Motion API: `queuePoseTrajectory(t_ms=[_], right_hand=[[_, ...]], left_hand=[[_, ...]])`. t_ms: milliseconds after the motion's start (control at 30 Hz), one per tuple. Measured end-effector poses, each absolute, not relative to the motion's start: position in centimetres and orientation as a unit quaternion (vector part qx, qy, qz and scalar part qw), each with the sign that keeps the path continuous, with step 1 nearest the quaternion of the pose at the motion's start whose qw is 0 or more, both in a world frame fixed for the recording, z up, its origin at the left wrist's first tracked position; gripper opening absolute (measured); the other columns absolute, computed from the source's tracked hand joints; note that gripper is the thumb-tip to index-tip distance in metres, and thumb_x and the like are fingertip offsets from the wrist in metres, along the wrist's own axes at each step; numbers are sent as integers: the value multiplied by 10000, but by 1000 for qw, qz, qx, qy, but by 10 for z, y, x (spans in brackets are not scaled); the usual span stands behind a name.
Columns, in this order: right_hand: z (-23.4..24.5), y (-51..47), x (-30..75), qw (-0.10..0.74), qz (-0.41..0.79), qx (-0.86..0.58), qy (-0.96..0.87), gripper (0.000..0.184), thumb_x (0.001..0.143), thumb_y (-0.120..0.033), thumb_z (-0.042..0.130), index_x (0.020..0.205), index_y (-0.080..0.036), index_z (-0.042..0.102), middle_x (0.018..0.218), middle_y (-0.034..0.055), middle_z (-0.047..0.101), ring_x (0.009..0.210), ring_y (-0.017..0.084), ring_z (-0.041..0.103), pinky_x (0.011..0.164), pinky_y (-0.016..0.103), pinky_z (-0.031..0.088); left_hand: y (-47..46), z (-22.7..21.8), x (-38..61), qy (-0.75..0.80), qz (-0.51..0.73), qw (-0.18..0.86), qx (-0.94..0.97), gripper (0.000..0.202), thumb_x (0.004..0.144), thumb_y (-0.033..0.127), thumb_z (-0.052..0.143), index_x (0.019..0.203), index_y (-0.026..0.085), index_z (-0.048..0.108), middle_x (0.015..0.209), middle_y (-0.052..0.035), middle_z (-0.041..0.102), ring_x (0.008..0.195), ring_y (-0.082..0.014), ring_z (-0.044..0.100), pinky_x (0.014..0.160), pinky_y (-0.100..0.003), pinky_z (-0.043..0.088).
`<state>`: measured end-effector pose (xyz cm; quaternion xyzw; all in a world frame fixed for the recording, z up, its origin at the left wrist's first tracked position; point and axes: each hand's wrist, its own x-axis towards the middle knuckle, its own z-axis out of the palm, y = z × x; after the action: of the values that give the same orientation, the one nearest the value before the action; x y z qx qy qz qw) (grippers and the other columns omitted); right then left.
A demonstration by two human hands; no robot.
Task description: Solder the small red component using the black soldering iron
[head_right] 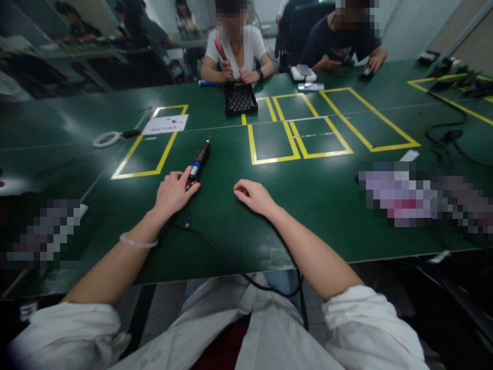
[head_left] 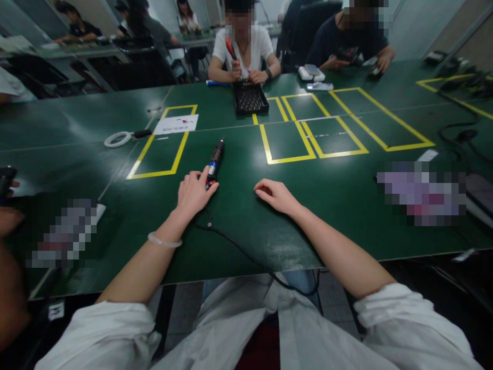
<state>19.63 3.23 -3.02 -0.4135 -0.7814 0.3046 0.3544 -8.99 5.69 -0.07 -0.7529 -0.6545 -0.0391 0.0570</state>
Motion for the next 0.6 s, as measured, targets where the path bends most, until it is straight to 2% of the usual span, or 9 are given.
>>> queuePoseTrajectory(t_ms=[200,433,600], right_hand=[[-32,33,195,341,295,-416,-790,148,917,-265,538,931,-174,654,818,21,647,679,134,535,664,252,396],[-32,33,195,321,301,-419,-794,136,908,-246,545,922,-172,657,819,23,654,690,135,549,663,249,393],[-33,34,195,317,302,-418,-796,138,907,-243,552,928,-164,663,808,20,650,702,135,559,672,248,395]], left_hand=[[89,3,-180,-723,-39,43,-688,710,938,573,421,1514,158,397,1308,-244,489,1126,-380,495,904,-455,401],[103,12,-253,-782,12,43,-622,641,972,535,399,1485,152,388,1228,-176,524,1052,-310,450,920,-452,374],[106,14,-269,-783,40,65,-618,627,978,532,371,1452,122,411,1198,-176,529,993,-282,458,873,-410,373]])
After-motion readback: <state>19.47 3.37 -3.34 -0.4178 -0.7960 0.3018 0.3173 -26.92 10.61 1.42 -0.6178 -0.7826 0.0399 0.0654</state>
